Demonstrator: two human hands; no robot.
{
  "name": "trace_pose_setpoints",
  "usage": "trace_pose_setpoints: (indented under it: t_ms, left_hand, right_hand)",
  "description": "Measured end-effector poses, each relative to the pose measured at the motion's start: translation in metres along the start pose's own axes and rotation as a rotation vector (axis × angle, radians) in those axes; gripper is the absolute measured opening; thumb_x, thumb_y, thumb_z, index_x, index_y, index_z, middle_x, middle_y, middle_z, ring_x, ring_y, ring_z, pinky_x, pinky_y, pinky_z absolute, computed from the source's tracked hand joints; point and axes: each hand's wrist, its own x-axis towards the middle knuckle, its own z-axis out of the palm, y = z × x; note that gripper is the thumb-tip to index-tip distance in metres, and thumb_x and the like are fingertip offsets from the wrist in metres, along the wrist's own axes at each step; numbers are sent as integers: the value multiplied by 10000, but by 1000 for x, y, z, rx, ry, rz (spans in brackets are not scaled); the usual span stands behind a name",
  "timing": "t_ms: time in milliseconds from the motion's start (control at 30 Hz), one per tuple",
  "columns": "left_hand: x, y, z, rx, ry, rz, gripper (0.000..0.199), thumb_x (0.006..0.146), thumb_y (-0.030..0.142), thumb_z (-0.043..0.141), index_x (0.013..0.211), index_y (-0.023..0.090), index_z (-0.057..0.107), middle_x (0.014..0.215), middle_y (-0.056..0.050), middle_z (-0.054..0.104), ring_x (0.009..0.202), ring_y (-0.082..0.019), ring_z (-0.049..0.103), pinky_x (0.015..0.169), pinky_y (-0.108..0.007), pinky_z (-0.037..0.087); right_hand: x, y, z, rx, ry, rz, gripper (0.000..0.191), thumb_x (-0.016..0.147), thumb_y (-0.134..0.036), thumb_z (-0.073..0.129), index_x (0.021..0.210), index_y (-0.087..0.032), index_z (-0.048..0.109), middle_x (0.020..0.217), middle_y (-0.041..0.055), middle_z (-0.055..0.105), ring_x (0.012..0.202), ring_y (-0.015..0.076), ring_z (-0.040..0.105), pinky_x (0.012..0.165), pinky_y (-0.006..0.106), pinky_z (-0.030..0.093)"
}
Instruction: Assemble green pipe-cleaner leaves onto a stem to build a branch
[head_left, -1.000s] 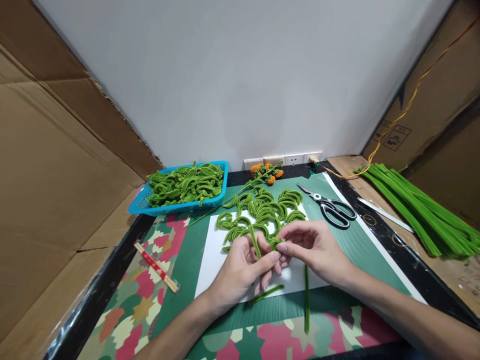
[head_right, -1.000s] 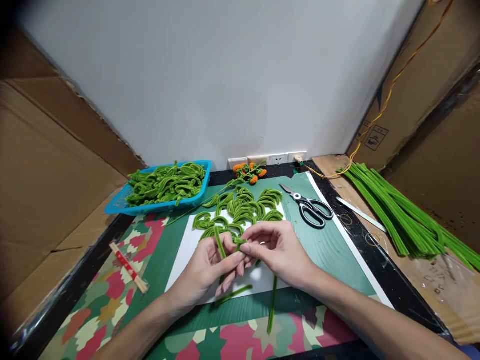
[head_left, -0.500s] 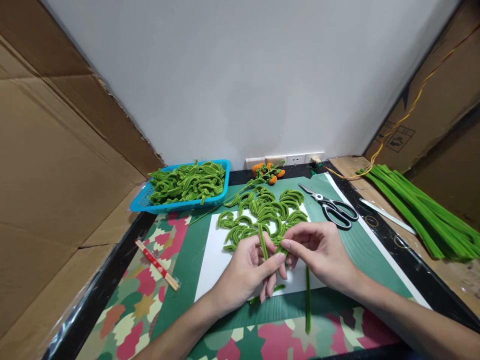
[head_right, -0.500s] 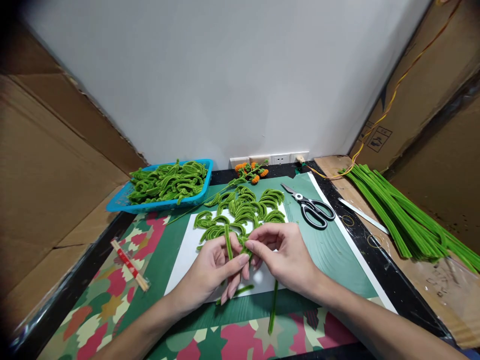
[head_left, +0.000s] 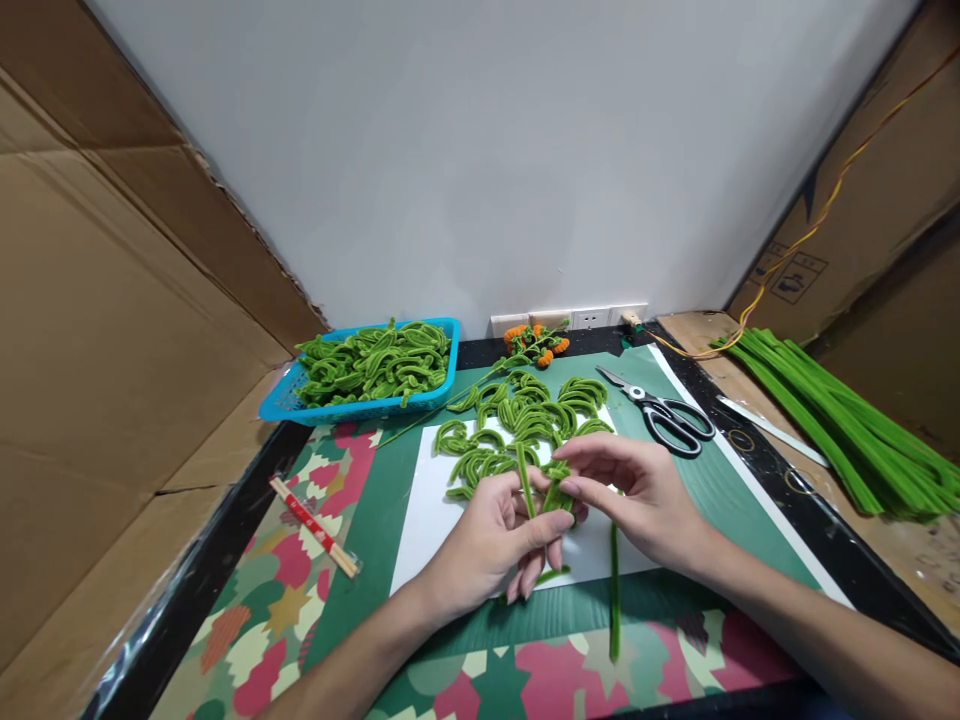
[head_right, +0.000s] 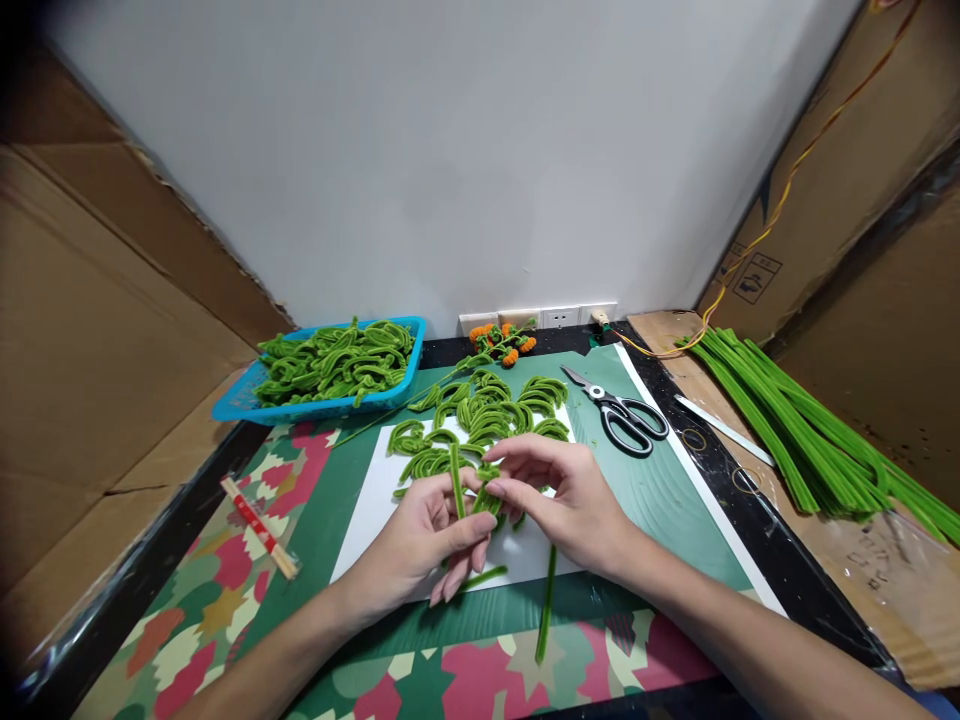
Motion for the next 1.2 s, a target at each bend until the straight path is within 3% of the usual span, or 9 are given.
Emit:
trace_pose_setpoints:
  t_ms: [167,300,367,467,533,633,833,1200]
  left_hand:
    - [0,0,0,-5,-33,1,401,951,526,753,976,197,525,658,-24,741,345,-95,580,313,-132,405]
    - [-3,4,1,-31,-178,-88,418,971,582,701,995,209,515,717,-36,758,376,-99,603,345,-140,424]
    - [-4,7,2,-36,-280,-139,415,980,592,681,976,198,550,696,-28,737,366,-98,583,356,-159,431]
    - [-5,9,3,35,-344,-168,477,1002,582,649,781,162,615,572,-12,635,361,-92,545,374,-174,410]
    - [-5,10,2,68,-328,-175,498,982,580,681,726,157,619,571,-15,623,381,-90,545,375,-172,390]
    - [-4,9,1,65,-285,-174,460,945,580,734,800,162,607,652,-32,693,390,-82,557,366,-157,385]
    - [-1,8,-4,37,-141,-81,401,1005,578,652,1063,195,552,714,-46,765,369,-97,589,342,-140,388]
    - [-1,7,-1,40,37,70,310,1045,494,616,1007,207,506,716,1,722,367,-65,563,343,-119,367]
  right_hand:
    - [0,3,-8,-137,-14,-91,232,1063,-297,616,1244,-263,757,1049,66,767,775,181,735,660,305,634]
    - [2,6,-16,-446,-126,-388,453,1072,-116,445,1417,-300,674,1387,113,666,1209,248,687,935,395,623]
    - [2,7,-16,-543,-204,-460,475,1051,-77,454,1427,-282,657,1483,130,600,1313,263,634,1013,423,594]
    - [1,8,-14,-622,-257,-483,391,1050,-97,506,1366,-258,670,1398,141,649,1210,254,670,944,399,606]
    - [0,8,-12,-652,-262,-499,340,1056,-110,522,1320,-253,680,1239,125,720,1082,242,692,882,384,607]
    - [-1,9,-11,-670,-232,-515,280,1058,-131,554,1276,-243,691,1091,105,755,968,232,697,829,370,599]
    - [0,5,-13,-689,-142,-489,219,1054,-156,575,1173,-243,737,992,84,764,886,222,711,765,343,588]
    - [-4,1,-9,-656,-105,-443,202,1034,-149,613,1185,-212,733,920,75,770,777,193,714,679,309,563]
